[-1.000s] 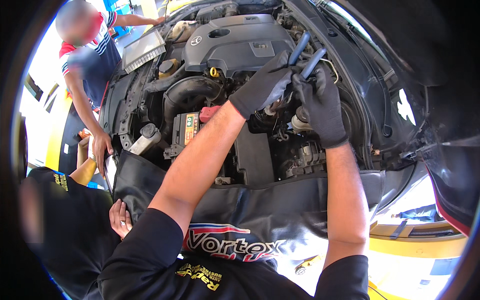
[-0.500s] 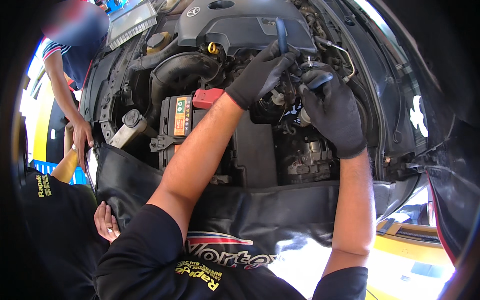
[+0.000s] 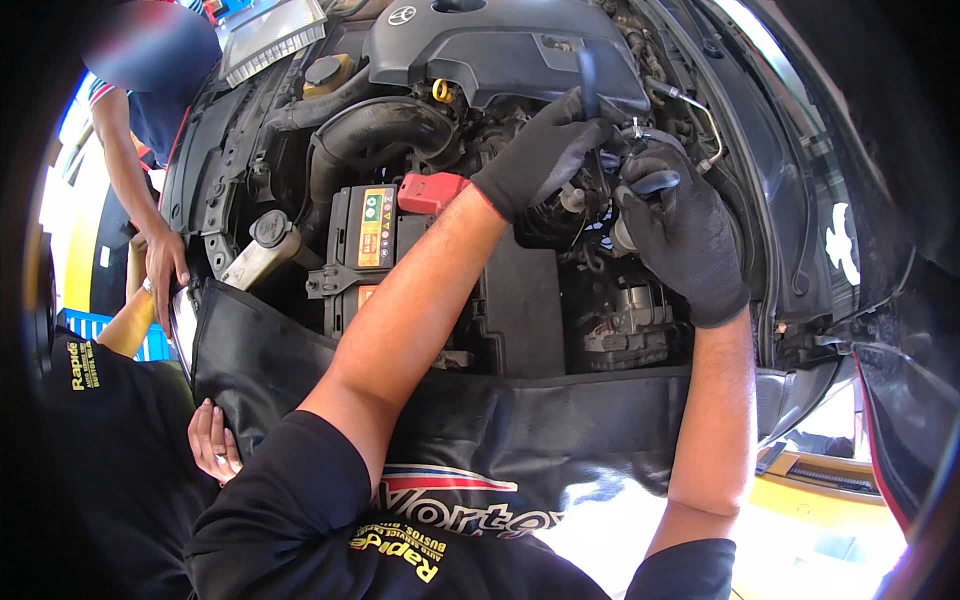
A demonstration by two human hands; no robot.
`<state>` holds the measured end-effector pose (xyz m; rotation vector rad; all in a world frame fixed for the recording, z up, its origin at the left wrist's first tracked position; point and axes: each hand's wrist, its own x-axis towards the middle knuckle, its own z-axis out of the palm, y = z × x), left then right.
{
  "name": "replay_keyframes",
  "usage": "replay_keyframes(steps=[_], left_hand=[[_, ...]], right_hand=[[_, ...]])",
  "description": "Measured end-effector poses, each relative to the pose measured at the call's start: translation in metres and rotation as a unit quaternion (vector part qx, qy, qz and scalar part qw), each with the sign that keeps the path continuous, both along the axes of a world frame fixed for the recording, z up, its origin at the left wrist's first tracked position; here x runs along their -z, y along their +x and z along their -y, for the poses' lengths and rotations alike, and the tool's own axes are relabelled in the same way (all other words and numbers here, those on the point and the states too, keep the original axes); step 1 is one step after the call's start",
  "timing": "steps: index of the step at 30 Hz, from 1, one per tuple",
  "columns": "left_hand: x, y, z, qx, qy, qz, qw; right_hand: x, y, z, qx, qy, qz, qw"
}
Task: The person retrieves pliers from a tool chest and works on a car engine with the hood open. They place a protective cover over the engine bay and use the pliers to manipulate components near the battery and hoses. Another person stands nearby observing.
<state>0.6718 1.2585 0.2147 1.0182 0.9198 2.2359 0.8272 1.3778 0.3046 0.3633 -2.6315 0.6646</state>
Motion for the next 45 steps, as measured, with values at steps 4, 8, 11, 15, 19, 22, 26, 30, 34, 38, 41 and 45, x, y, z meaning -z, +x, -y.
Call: replay_keyframes(steps=[4, 8, 11, 15, 19, 22, 26, 30, 34, 38, 41, 45], left_hand=[[0.002, -0.001, 0.0, 0.002, -0.019, 0.006, 1.0], [0.004, -0.002, 0.002, 0.029, -0.036, -0.011, 0.999], [0.004, -0.002, 0.005, 0.008, -0.101, -0.09, 0.991], [0.004, -0.001, 0.007, 0.002, -0.125, -0.144, 0.982], [0.005, -0.001, 0.004, 0.011, -0.102, -0.126, 0.987], [0.006, -0.001, 0.003, -0.122, -0.153, -0.231, 0.953], [0.004, 0.001, 0.01, -0.231, -0.222, -0.319, 0.892], [0.001, -0.007, 0.027, -0.186, -0.268, -0.36, 0.874], [0.006, -0.028, 0.055, -0.197, -0.249, -0.337, 0.886], [0.016, -0.052, 0.077, -0.228, -0.295, -0.275, 0.886], [0.028, -0.056, 0.077, -0.219, -0.306, -0.302, 0.876], [0.044, -0.049, 0.064, -0.234, -0.304, -0.368, 0.847]], right_hand=[[0.002, 0.001, 0.0, -0.003, -0.019, -0.018, 1.0], [0.002, 0.003, 0.001, 0.012, -0.041, 0.021, 0.999], [-0.002, 0.004, 0.001, 0.02, -0.045, 0.057, 0.997], [0.003, -0.002, 0.004, -0.007, -0.036, -0.032, 0.999], [0.015, -0.017, 0.005, 0.008, -0.171, 0.004, 0.985], [0.014, -0.028, 0.0, 0.005, -0.194, 0.027, 0.981], [0.0, -0.046, -0.002, -0.069, -0.149, 0.033, 0.986], [-0.009, -0.058, 0.004, -0.164, -0.248, 0.095, 0.95], [0.001, -0.037, 0.004, -0.116, -0.195, 0.046, 0.973], [0.031, -0.003, 0.003, -0.133, -0.074, -0.033, 0.988], [0.038, 0.001, 0.004, -0.147, -0.029, -0.052, 0.987], [0.009, -0.043, -0.005, -0.145, -0.272, 0.07, 0.949]])
